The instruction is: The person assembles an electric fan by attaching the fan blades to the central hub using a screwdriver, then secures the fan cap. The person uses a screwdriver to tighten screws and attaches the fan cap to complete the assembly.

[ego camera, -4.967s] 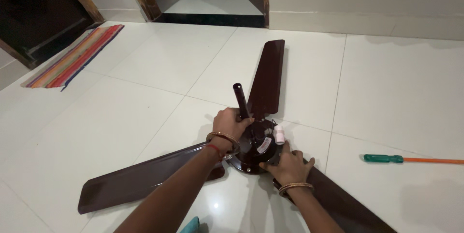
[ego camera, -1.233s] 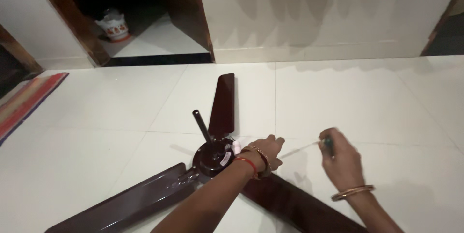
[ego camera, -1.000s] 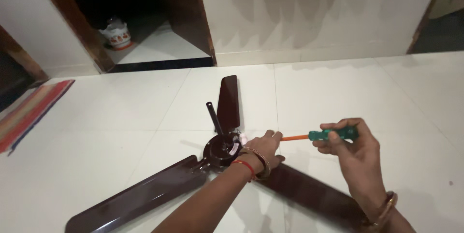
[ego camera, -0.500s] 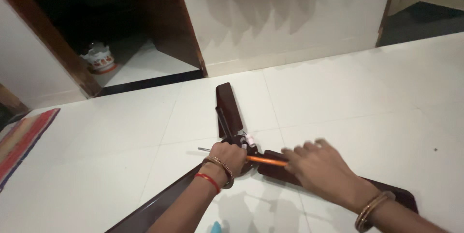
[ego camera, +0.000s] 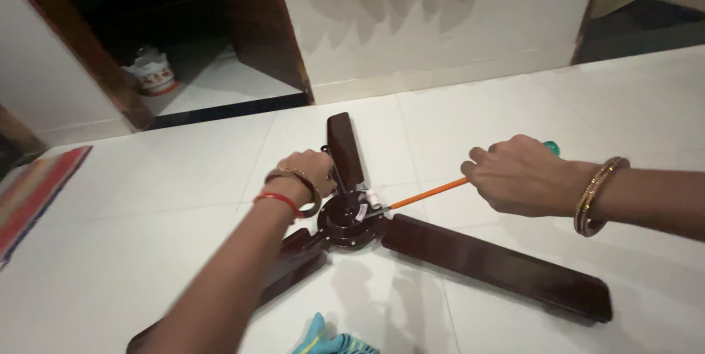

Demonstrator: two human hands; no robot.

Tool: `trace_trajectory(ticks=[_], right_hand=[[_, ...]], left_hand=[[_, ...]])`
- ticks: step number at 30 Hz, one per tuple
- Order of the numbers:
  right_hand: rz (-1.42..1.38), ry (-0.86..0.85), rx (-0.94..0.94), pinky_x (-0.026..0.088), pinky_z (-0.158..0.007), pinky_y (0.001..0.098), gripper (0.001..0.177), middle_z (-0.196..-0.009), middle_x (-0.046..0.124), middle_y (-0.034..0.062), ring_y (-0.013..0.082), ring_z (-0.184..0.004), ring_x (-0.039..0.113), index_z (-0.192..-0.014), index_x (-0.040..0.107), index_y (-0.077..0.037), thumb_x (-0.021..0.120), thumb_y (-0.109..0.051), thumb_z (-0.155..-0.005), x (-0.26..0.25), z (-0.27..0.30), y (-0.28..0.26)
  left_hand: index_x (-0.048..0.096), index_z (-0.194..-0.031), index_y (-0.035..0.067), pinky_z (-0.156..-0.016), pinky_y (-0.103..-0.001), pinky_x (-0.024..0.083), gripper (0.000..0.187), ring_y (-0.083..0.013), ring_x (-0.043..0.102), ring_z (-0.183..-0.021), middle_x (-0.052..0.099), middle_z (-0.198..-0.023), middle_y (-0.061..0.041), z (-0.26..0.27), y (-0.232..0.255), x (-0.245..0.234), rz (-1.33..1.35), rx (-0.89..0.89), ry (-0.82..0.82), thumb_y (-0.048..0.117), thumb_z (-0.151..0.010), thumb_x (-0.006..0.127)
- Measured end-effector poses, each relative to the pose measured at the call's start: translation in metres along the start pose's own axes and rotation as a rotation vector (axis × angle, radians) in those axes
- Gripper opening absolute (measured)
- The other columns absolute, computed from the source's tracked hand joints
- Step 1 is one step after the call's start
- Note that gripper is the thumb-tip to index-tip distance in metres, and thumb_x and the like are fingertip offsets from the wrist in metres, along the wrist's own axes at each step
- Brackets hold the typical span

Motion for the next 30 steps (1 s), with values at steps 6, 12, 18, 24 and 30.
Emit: trace_trajectory(ticks=[6, 12, 18, 24, 30], right_hand=[[-0.358, -0.064, 0.163, 0.059, -0.059, 0.0384, 0.025, -0.096, 0.068, 0.0123, 0.0238, -0.071, 0.072, -0.112, 0.061, -0.006, 0.052, -0.027, -0.101, 0.074, -0.032, 0.013], [-0.472, -0.150, 0.204, 0.058, -0.062, 0.0408, 0.024, -0.093, 0.071, 0.0085, 0.0251, -0.073, 0.073, -0.115, 0.059, -0.012, 0.050, -0.031, -0.104, 0.141, -0.066, 0.040], [-0.500, 0.039, 0.158, 0.058, -0.061, 0.0426, 0.018, -0.094, 0.070, 0.0082, 0.0272, -0.074, 0.073, -0.104, 0.063, -0.009, 0.055, -0.024, -0.098, 0.165, -0.109, 0.046], [-0.536, 0.070, 0.139, 0.056, -0.061, 0.0428, 0.018, -0.091, 0.072, 0.0080, 0.0277, -0.072, 0.071, -0.100, 0.065, -0.008, 0.055, -0.024, -0.098, 0.189, -0.126, 0.030], [-0.563, -0.029, 0.126, 0.056, -0.058, 0.0432, 0.019, -0.089, 0.072, 0.0092, 0.0281, -0.065, 0.070, -0.101, 0.064, -0.007, 0.054, -0.023, -0.100, 0.190, -0.147, 0.016]], left_hand=[[0.076, -0.114, 0.011, -0.099, -0.044, 0.057, 0.035, -0.0327, 0.070, -0.114, 0.073, -0.122, -0.015, -0.056, 0.000, 0.082, 0.341, -0.390, -0.081, 0.036, -0.089, 0.071], [0.061, -0.136, 0.011, -0.099, -0.043, 0.055, 0.062, -0.0323, 0.070, -0.114, 0.069, -0.127, -0.017, -0.111, -0.008, 0.146, 0.669, -0.605, 0.009, 0.049, -0.088, 0.073], [0.055, -0.141, 0.006, -0.090, -0.042, 0.058, 0.071, -0.0324, 0.076, -0.101, 0.073, -0.118, -0.022, -0.139, -0.024, 0.185, 0.853, -0.620, 0.111, 0.049, -0.086, 0.073], [0.070, -0.123, 0.011, -0.085, -0.043, 0.059, 0.057, -0.0297, 0.077, -0.093, 0.079, -0.104, -0.015, -0.168, -0.029, 0.229, 0.940, -0.653, 0.103, 0.054, -0.086, 0.071], [0.076, -0.111, 0.016, -0.086, -0.045, 0.057, 0.047, -0.0325, 0.075, -0.093, 0.078, -0.095, -0.011, -0.186, -0.041, 0.252, 0.819, -0.594, 0.166, 0.057, -0.089, 0.067]])
Point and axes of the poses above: each hand's wrist, its own z-axis away from the middle knuckle, its own x-axis out of the palm, y = z × x, the point moved 5 cm from there along -z, towards the middle knuckle
